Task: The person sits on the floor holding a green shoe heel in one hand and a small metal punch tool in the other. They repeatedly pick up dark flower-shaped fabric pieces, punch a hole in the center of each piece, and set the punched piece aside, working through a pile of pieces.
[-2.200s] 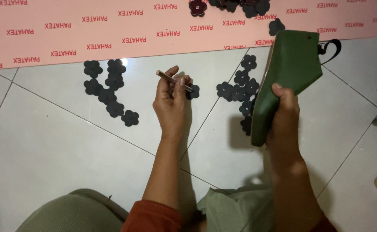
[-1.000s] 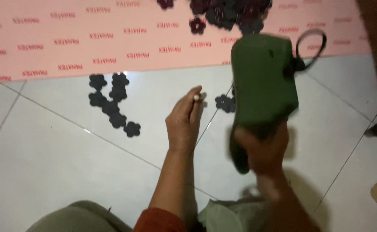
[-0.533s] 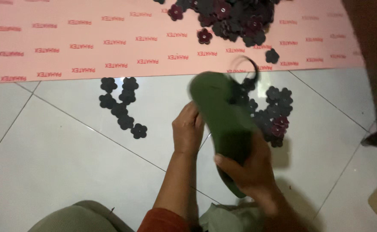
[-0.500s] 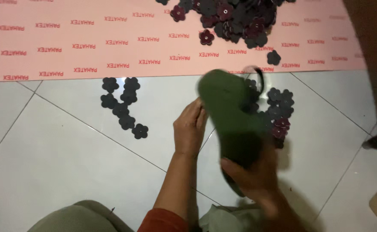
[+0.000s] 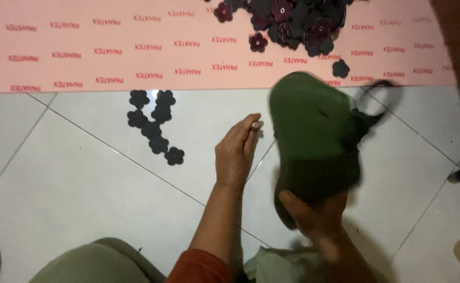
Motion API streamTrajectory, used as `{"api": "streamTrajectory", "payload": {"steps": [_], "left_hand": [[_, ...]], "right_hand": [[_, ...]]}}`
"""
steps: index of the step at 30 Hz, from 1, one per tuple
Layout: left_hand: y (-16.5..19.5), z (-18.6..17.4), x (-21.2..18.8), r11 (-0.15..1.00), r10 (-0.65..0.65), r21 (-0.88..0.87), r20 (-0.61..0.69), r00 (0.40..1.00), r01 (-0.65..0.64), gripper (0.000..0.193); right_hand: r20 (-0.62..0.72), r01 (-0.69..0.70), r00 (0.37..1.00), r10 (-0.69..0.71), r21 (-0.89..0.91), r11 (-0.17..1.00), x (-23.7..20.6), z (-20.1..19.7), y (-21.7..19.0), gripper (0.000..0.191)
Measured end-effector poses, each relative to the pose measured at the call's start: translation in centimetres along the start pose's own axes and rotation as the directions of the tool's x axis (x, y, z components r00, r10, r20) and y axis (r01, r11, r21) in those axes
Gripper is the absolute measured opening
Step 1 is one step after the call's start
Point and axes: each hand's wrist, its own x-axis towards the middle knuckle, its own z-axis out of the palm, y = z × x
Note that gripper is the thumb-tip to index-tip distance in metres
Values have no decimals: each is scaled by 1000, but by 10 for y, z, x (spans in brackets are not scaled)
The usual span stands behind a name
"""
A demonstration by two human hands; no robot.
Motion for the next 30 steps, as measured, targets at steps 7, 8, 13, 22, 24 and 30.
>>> {"api": "streamTrajectory", "payload": {"steps": [7,8,13,22,24,30], "left_hand": [[-8,1,-1,993,60,101,-38,997,-56,22],[-8,2,-1,992,83,100,-43,996,-78,25],[8,18,-2,986,-117,-124,-27,993,113,24],[21,7,-31,950,-309,-7,77,948,311,31],[12,-16,-37,954,-277,66,-168,946,292,29],[4,-67,-48,922,-89,309,-418,904,234,27]], "right_hand": [[116,-24,991,66,-329,944,15,0,14,59],[81,-79,992,98,-216,973,13,-2,19,59],[-178,34,982,-58,-130,991,19,-24,45,53],[-350,-101,900,261,414,905,45,-62,46,47],[-306,-104,905,295,512,853,47,-65,50,44],[-322,-95,893,315,548,831,55,-69,70,36]]}}
